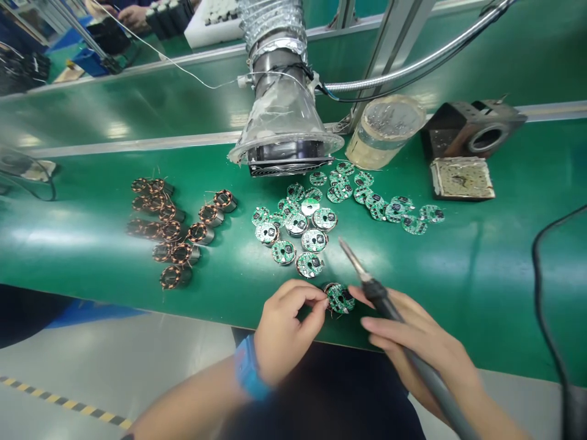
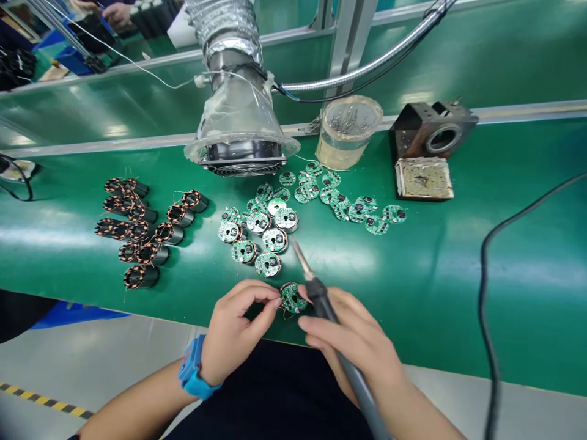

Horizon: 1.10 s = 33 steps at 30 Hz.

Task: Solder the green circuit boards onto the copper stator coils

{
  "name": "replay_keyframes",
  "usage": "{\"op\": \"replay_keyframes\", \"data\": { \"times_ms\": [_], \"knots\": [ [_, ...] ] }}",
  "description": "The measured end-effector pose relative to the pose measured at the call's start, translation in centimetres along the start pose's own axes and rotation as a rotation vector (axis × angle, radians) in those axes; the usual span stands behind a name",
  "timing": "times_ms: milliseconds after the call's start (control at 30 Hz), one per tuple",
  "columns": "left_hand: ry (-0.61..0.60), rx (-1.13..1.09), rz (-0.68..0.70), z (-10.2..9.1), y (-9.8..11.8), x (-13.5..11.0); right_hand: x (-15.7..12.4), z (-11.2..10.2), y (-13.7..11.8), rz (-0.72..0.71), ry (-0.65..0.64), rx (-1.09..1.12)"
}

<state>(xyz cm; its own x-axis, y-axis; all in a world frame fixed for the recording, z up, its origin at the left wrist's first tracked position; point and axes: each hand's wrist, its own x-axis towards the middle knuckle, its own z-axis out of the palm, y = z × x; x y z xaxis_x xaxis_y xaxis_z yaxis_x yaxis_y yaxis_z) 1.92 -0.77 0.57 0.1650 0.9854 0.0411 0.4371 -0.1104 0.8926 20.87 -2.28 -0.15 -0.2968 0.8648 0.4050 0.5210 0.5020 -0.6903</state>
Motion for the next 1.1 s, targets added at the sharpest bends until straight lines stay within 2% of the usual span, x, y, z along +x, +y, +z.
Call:
{"op": "replay_keyframes", "data": {
  "times_ms": [67,167,333,433,567,700,867,933,1000,1033,1067,1100],
  "knots": [
    [0.013,0.004,0.018,0.1,-0.1,-0.2,0.9,0.9,0.3,-0.067,-0.11,-0.024],
    [0.048,0.006,0.044,0.3,-0.3,-0.7,0.6,1.6,0.4,-0.019,-0.146,-0.049],
    [0.055,0.082,0.196,0.6,-0.9,-1.5,-0.3,1.9,-0.5,0.112,0.084,-0.096],
    [0.048,0.11,0.24,0.9,-0.9,-1.3,-0.3,2.2,-0.9,0.153,0.165,-0.068],
    [0.037,0.045,0.109,1.0,-0.2,-0.4,-0.2,2.4,-1.1,0.203,0.184,0.015],
    [0.009,-0.047,-0.025,1.0,0.3,0.4,-0.2,2.6,-1.4,0.139,0.183,-0.088],
    [-0.044,-0.324,-0.203,0.7,-0.4,0.0,-0.3,3.3,-1.5,0.086,0.111,-0.218],
    [-0.141,-0.414,-0.207,-0.1,-0.7,-0.8,-0.2,3.4,-1.5,0.085,0.08,-0.281],
    [-0.18,-0.335,-0.163,-1.8,-1.0,-1.8,0.2,3.4,-1.5,0.075,0.052,-0.308],
    [-0.126,-0.205,-0.129,-3.0,-1.2,-2.2,0.5,3.5,-1.4,0.077,0.04,-0.3],
    [-0.008,-0.009,-0.079,-4.4,-1.5,-2.7,0.8,3.7,-1.4,0.093,0.041,-0.283],
    [0.171,0.235,-0.027,-6.1,-2.0,-3.0,1.1,3.9,-1.3,0.12,0.057,-0.266]
  ]
}}
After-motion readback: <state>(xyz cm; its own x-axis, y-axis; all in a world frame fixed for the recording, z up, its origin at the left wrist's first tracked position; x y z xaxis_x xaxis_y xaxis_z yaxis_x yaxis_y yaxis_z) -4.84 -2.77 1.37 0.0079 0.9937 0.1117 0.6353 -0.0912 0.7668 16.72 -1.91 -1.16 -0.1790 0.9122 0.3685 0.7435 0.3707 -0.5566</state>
